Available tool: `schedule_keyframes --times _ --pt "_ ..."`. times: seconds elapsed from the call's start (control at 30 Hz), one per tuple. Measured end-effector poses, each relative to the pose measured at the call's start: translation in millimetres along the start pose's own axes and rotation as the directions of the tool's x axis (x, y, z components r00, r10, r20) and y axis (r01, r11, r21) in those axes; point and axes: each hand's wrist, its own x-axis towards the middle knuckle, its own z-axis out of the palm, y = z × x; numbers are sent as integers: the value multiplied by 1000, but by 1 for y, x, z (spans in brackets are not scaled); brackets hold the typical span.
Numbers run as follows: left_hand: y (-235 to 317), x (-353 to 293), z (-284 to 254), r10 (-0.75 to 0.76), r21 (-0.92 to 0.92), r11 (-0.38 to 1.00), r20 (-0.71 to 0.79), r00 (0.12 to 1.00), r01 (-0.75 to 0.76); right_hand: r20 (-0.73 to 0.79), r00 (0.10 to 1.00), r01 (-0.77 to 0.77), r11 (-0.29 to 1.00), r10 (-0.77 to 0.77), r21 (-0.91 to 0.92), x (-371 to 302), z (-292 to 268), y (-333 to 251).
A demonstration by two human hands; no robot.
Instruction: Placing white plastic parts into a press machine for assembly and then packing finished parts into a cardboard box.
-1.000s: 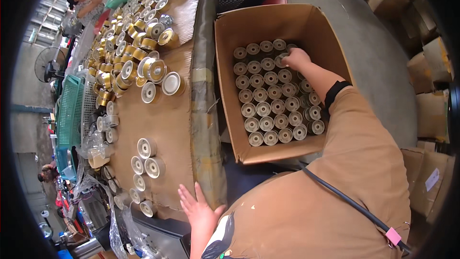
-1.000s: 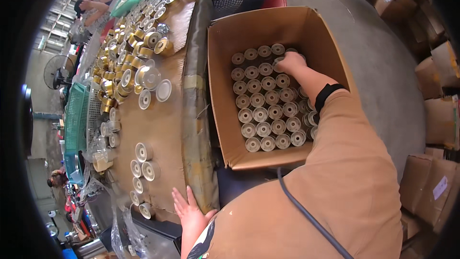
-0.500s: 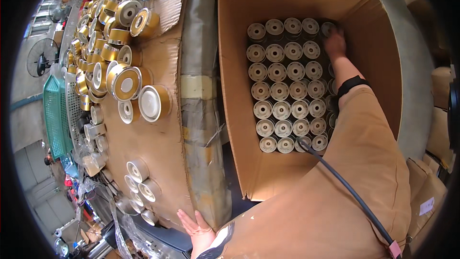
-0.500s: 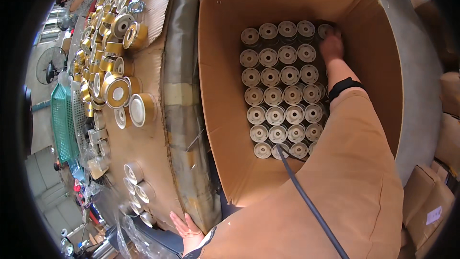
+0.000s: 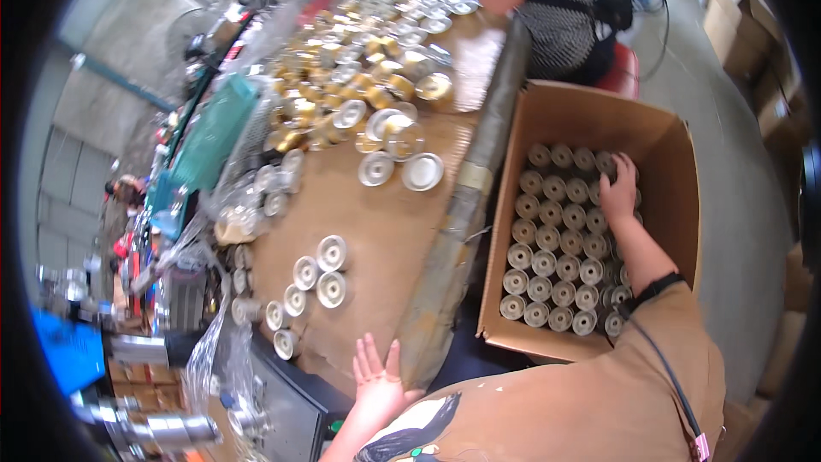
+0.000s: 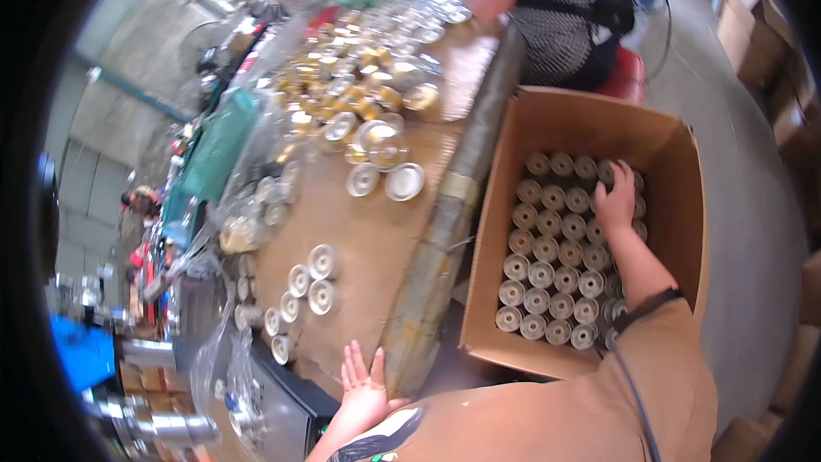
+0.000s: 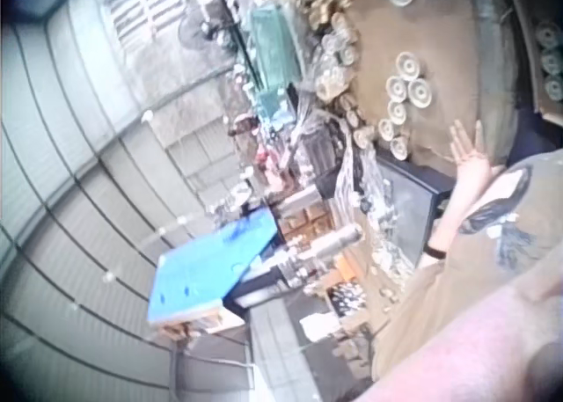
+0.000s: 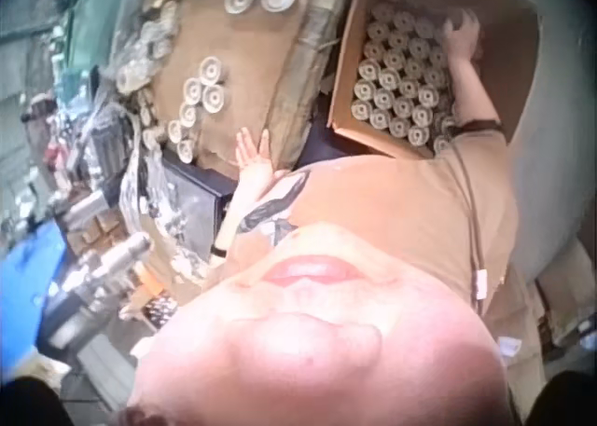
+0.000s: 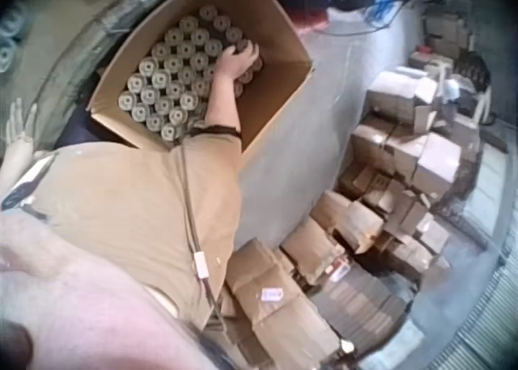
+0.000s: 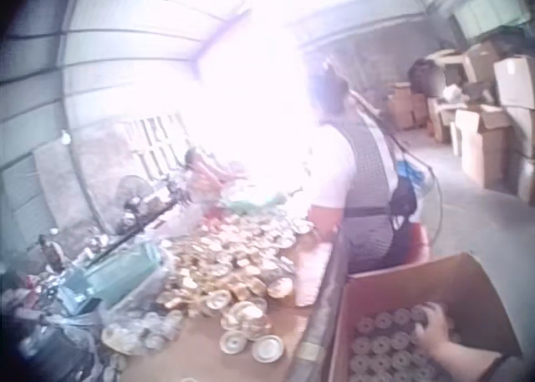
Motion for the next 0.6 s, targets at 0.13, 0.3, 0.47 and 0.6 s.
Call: schedule_keyframes --times 0.13,0.3,0.47,0.6 --pt "-6 -1 7 62 -90 993 -181 981 -79 60 911 363 863 -407 353 -18 -31 -157" --pt "-13 -45 0 174 -259 923 -382 908 -286 20 504 691 416 -864 592 -71 -79 -316" --pt "-55 -171 24 -35 -326 844 -826 562 -426 99 238 529 214 -966 821 -182 -64 -396" --pt "-119 -282 108 -628 -660 750 -727 278 -30 380 215 154 415 -900 897 -283 -33 -429"
